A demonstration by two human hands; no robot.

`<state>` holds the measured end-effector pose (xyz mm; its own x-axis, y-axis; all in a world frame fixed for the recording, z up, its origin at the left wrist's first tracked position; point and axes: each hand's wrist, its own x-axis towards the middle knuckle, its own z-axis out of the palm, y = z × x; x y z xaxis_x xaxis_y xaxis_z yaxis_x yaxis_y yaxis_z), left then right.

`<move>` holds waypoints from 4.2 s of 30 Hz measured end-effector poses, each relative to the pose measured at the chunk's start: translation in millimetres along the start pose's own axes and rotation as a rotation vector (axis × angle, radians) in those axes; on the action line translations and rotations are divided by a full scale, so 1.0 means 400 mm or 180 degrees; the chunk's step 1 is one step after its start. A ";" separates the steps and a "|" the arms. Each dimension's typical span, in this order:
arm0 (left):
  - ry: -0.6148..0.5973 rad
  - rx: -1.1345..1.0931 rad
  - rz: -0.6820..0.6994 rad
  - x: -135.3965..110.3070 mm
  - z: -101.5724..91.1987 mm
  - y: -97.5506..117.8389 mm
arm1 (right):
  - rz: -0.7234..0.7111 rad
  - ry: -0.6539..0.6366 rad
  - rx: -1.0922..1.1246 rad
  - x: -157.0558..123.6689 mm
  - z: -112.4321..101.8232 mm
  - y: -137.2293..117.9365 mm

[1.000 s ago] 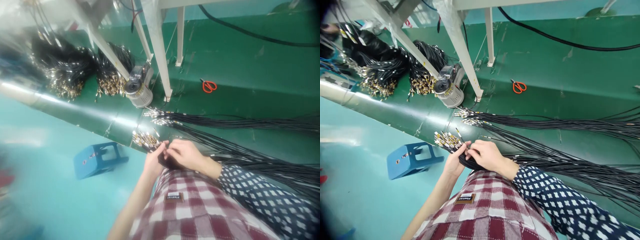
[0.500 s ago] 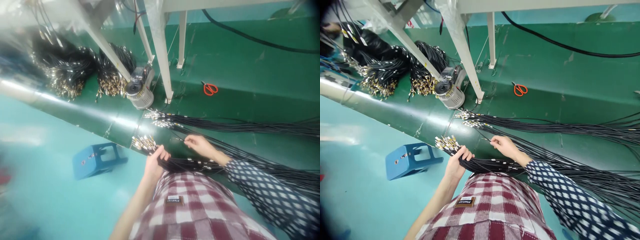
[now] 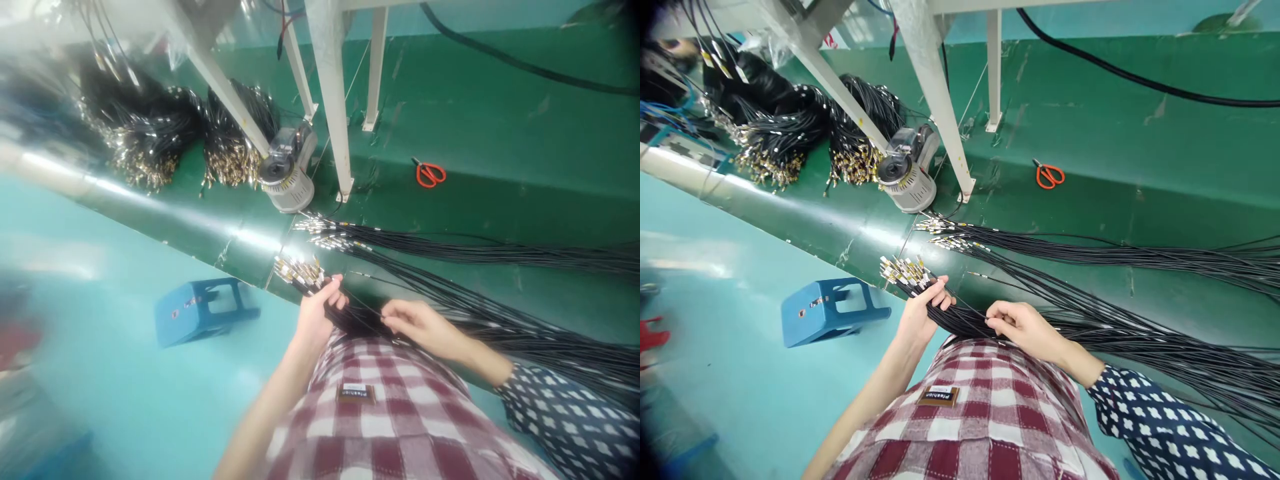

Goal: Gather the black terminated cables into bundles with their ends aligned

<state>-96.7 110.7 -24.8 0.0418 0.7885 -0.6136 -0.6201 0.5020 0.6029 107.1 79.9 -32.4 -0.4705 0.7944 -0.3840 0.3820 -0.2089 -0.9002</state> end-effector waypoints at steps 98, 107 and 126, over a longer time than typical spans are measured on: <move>0.0075 -0.0056 0.0034 -0.007 0.018 -0.007 | -0.0038 0.0911 -0.2229 -0.084 -0.097 0.103; -0.0185 0.0070 0.0071 -0.022 0.016 0.001 | -0.0768 0.0903 -0.0920 0.082 0.028 -0.106; -0.0450 0.0321 -0.0187 -0.003 -0.014 0.010 | 0.0184 -0.0289 -0.0298 0.120 -0.067 -0.020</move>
<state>-103.6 109.7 -24.6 0.1898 0.7953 -0.5757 -0.5319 0.5762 0.6206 103.0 135.0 -38.0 -0.5141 0.7268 -0.4555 0.4811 -0.1954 -0.8546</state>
